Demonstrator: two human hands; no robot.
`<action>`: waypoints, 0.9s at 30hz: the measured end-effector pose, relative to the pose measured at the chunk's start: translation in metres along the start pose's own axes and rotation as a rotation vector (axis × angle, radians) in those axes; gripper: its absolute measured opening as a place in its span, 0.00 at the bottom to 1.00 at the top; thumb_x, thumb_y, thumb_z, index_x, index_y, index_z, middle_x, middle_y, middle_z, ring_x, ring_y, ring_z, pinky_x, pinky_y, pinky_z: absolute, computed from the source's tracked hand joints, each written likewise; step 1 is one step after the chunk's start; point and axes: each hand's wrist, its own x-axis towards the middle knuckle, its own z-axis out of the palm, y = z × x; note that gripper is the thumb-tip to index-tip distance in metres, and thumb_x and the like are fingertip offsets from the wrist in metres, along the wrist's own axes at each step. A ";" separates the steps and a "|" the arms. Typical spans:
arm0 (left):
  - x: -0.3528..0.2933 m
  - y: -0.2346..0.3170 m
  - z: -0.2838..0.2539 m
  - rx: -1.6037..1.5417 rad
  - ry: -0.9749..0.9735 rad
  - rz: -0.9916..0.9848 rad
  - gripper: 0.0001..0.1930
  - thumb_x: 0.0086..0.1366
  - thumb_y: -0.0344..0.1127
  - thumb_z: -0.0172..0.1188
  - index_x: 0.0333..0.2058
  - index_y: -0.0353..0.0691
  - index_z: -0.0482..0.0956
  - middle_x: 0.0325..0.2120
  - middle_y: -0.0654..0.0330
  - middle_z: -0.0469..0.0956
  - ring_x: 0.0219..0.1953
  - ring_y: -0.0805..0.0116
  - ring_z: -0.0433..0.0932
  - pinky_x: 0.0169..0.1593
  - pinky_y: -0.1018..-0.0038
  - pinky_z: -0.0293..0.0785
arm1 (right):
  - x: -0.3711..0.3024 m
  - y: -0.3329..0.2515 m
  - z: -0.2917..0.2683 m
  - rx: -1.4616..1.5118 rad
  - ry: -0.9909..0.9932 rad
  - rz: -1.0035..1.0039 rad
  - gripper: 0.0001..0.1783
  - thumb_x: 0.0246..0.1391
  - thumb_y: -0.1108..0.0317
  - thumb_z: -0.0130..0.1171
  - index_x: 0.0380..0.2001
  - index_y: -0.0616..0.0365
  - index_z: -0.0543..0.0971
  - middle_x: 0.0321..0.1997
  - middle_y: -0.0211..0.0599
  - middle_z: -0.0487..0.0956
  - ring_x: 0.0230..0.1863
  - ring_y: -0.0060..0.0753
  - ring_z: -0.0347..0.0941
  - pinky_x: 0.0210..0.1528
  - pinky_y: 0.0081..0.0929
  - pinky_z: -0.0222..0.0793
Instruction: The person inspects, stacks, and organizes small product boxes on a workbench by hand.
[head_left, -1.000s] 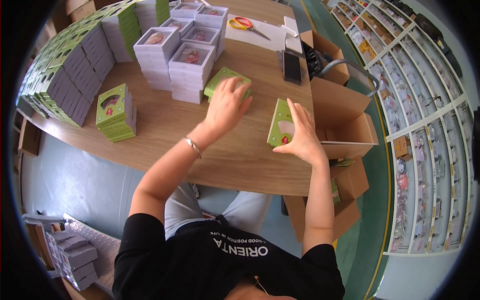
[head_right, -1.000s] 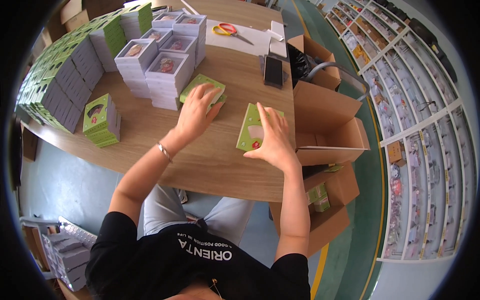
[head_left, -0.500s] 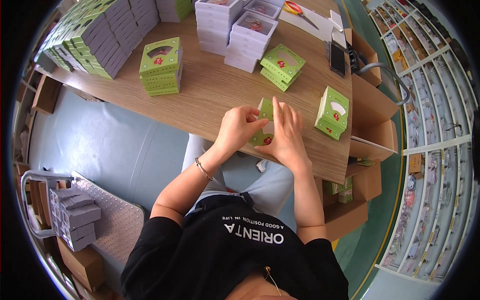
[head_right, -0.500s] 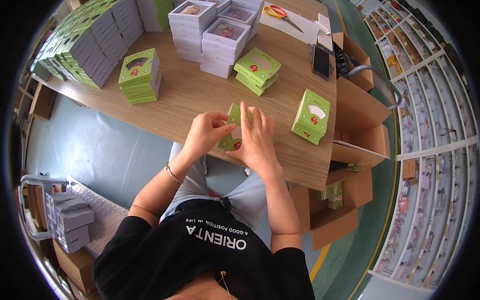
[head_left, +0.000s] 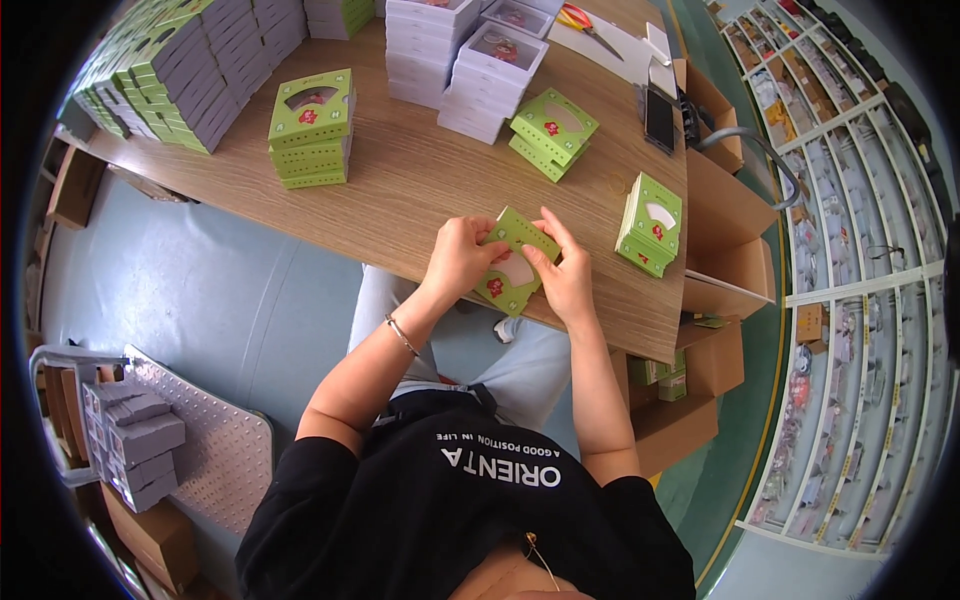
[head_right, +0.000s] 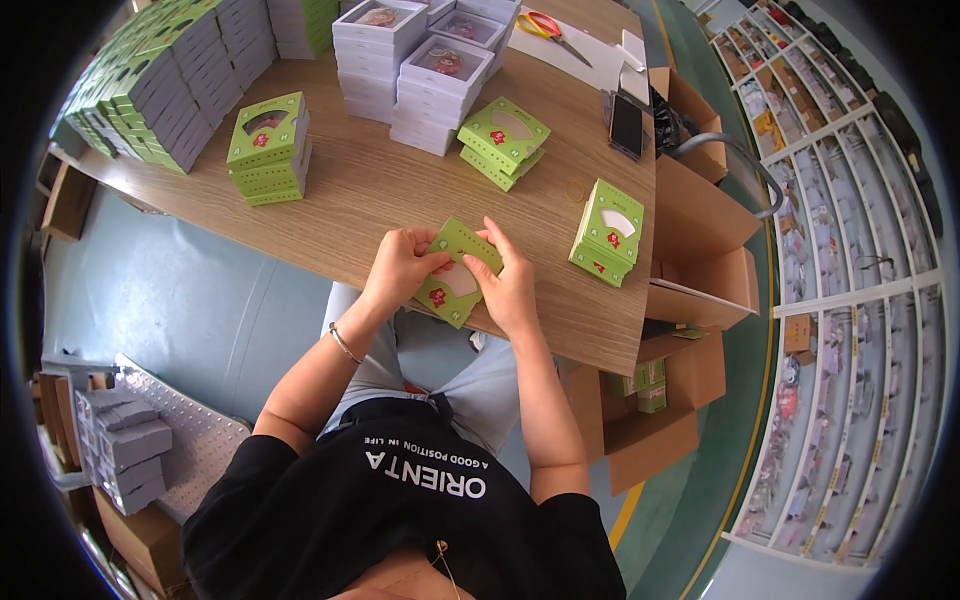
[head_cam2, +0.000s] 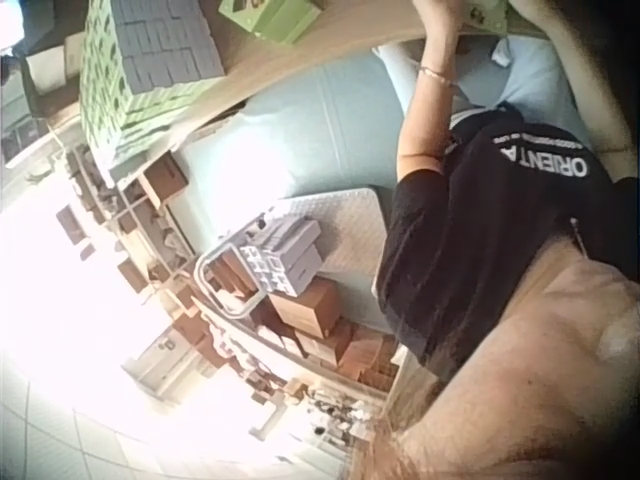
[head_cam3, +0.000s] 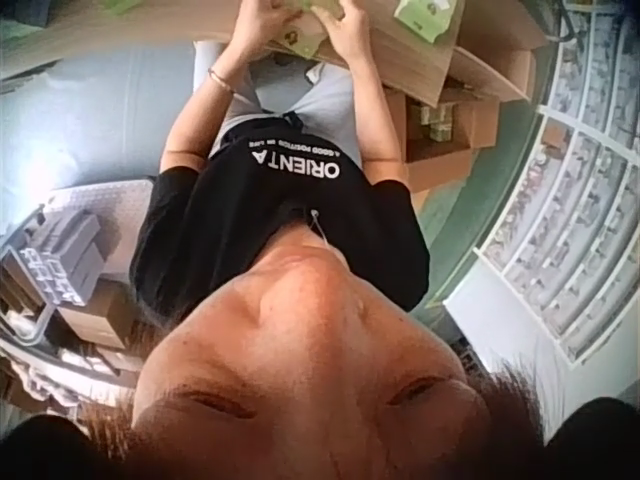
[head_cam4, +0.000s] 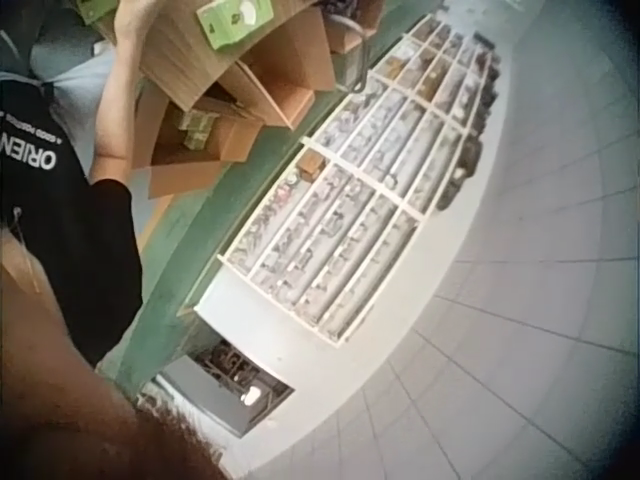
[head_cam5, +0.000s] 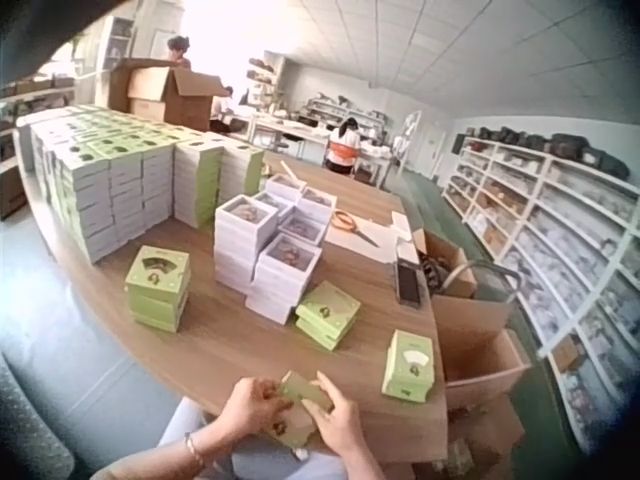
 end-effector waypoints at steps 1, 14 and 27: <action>0.001 -0.004 -0.001 -0.082 0.010 -0.018 0.11 0.56 0.27 0.63 0.36 0.25 0.81 0.23 0.55 0.83 0.25 0.75 0.81 0.29 0.78 0.76 | -0.002 0.002 0.002 -0.044 -0.003 -0.029 0.29 0.55 0.68 0.64 0.58 0.68 0.69 0.48 0.47 0.79 0.49 0.38 0.77 0.50 0.31 0.71; 0.007 -0.002 0.009 -0.298 0.041 -0.040 0.08 0.57 0.25 0.62 0.34 0.25 0.80 0.23 0.57 0.82 0.24 0.78 0.78 0.29 0.80 0.75 | 0.000 -0.005 0.007 -0.184 0.056 -0.153 0.26 0.51 0.71 0.66 0.54 0.65 0.74 0.49 0.51 0.79 0.51 0.49 0.76 0.51 0.37 0.71; -0.009 0.004 0.030 1.032 0.085 0.655 0.35 0.58 0.46 0.61 0.60 0.32 0.63 0.61 0.43 0.62 0.66 0.49 0.58 0.66 0.53 0.52 | 0.035 0.029 0.003 -0.074 0.165 0.110 0.12 0.51 0.72 0.60 0.39 0.66 0.82 0.32 0.49 0.83 0.33 0.34 0.81 0.38 0.26 0.74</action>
